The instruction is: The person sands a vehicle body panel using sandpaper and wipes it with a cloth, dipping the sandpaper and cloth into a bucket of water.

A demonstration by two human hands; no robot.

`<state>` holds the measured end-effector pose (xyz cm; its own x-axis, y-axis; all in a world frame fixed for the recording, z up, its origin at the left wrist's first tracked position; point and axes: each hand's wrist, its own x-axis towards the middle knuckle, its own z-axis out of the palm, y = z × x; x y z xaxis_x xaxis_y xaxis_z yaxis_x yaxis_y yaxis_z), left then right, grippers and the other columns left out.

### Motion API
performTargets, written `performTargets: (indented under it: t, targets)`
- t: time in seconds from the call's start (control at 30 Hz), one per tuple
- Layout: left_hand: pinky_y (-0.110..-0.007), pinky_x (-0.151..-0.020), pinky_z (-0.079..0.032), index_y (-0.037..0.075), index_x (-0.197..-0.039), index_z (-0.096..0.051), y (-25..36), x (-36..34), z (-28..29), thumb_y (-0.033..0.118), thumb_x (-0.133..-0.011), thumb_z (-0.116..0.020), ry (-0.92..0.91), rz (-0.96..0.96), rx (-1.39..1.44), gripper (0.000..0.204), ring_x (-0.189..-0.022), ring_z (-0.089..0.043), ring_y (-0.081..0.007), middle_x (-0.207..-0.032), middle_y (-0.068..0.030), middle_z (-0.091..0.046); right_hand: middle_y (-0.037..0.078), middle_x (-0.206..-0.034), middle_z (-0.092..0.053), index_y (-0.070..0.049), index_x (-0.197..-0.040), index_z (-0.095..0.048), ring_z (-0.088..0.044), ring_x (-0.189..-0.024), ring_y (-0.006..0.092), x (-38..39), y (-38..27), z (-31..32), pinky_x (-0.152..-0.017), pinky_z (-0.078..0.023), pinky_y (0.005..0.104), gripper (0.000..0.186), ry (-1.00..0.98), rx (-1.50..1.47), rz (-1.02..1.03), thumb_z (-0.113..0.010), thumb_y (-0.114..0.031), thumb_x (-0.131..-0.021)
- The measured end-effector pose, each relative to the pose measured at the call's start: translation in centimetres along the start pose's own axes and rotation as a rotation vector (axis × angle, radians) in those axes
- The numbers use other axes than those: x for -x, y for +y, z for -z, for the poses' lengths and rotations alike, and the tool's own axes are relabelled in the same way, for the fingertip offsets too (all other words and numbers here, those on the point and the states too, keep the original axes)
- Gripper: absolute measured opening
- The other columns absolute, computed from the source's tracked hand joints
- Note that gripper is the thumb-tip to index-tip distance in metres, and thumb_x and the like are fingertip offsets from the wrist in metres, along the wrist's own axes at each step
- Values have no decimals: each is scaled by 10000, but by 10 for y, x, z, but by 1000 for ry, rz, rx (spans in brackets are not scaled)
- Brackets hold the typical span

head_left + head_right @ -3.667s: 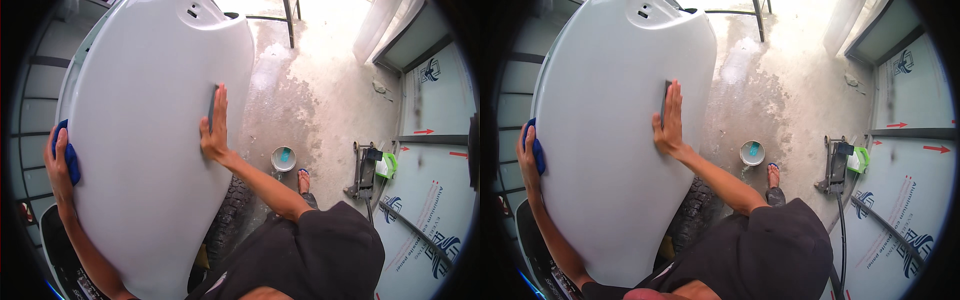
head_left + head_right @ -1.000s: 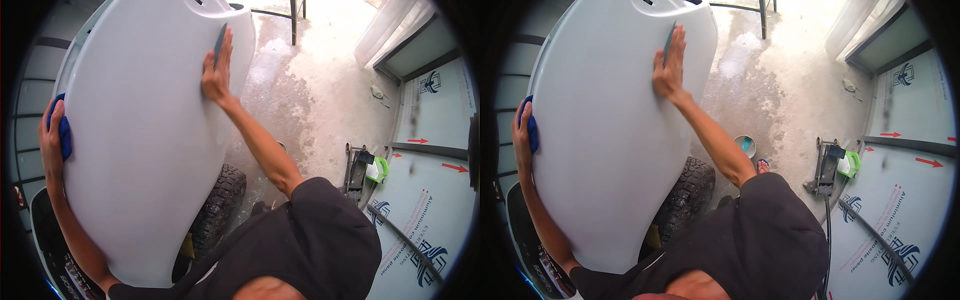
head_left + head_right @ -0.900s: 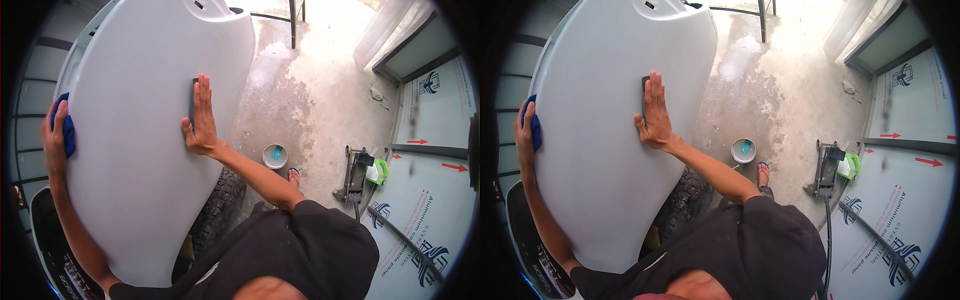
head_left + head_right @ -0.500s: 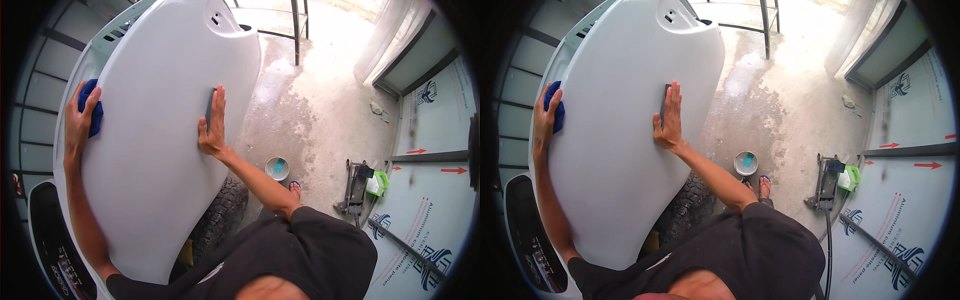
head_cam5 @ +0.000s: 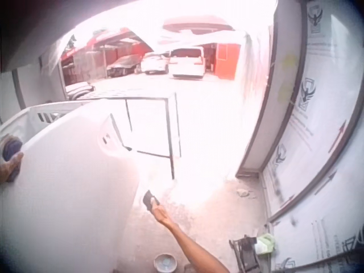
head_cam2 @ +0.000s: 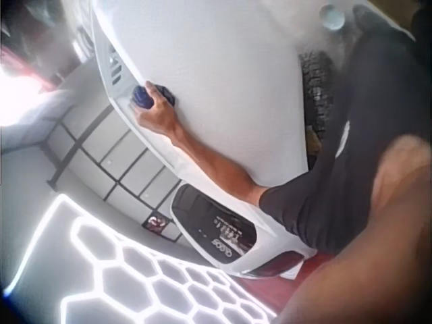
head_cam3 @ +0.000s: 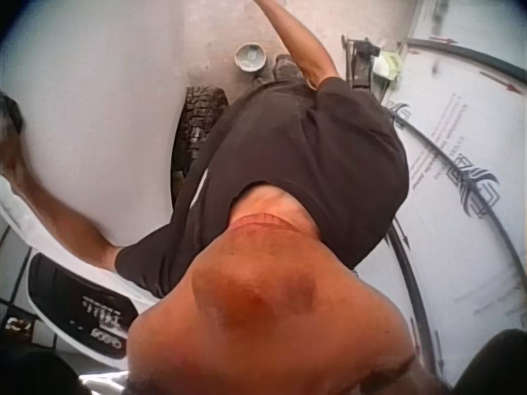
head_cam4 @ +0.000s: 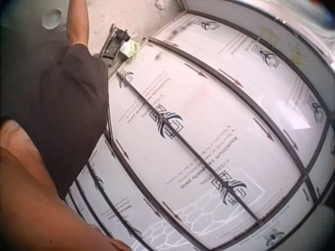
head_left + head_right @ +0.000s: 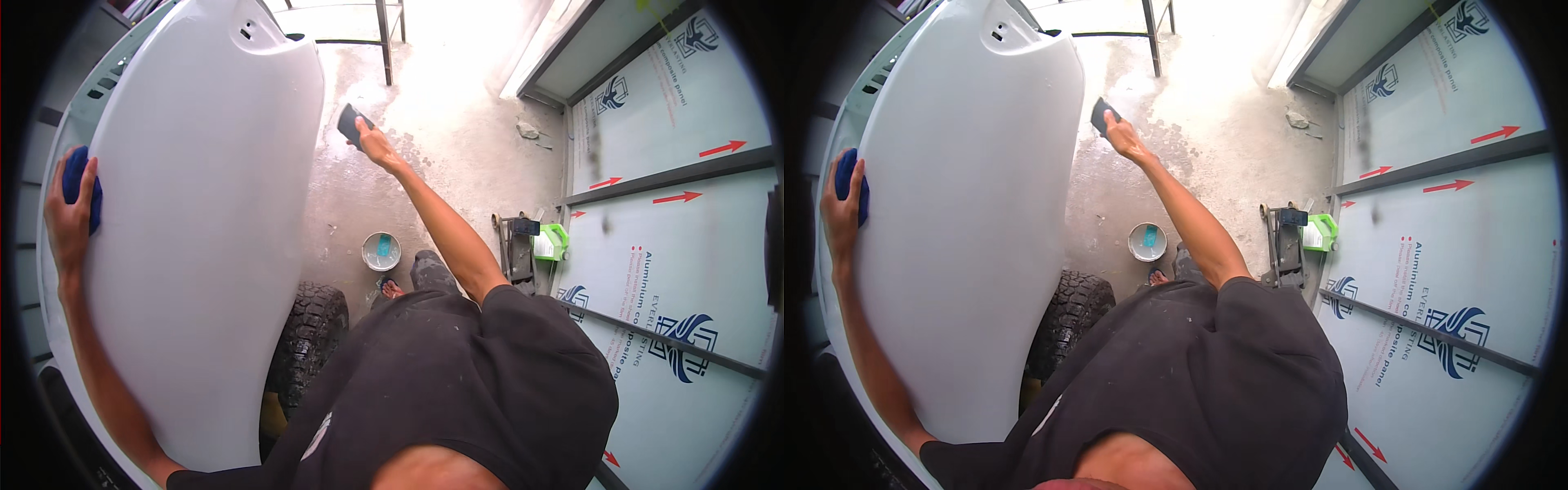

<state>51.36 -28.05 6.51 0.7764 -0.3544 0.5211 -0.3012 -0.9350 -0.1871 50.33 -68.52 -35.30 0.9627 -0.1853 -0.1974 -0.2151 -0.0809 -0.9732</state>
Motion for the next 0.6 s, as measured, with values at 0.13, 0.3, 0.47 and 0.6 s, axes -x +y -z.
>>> performTargets:
  t: [0.13,0.3,0.47,0.6]
  targets:
    - [-363,-898,-585,125,-1254,-640,64,-1,19,331,-980,-630,273,-457,-265,343,-1014,-711,-298,-1173,-91,-700,253,-1134,-656,101,-1266,-556,-695,-831,267,24,56,85,-840,-492,421,824,83,50,-266,-209,-602,-1011]
    - [-331,-556,-564,134,-1323,-528,243,-5,5,283,-781,-839,258,-763,307,642,-694,-658,-244,-959,-140,-685,109,-1050,-734,1,-1203,-627,-691,-713,199,-27,152,201,-756,-512,395,776,100,61,-405,-168,-595,-1015]
    - [-309,-456,-469,136,-1187,-528,403,-50,3,209,-727,-812,372,-938,432,545,-573,-564,-195,-840,-115,-620,88,-1034,-734,-85,-1241,-610,-709,-783,209,-56,196,306,-739,-532,400,647,35,-163,-521,-219,-558,-1038]
    - [-304,-450,-446,134,-1083,-539,481,-100,-2,236,-727,-759,347,-894,585,431,-553,-535,-192,-804,-103,-600,99,-1040,-726,-73,-1246,-599,-708,-793,224,-68,185,358,-729,-541,398,620,82,-42,-597,-246,-536,-1034]
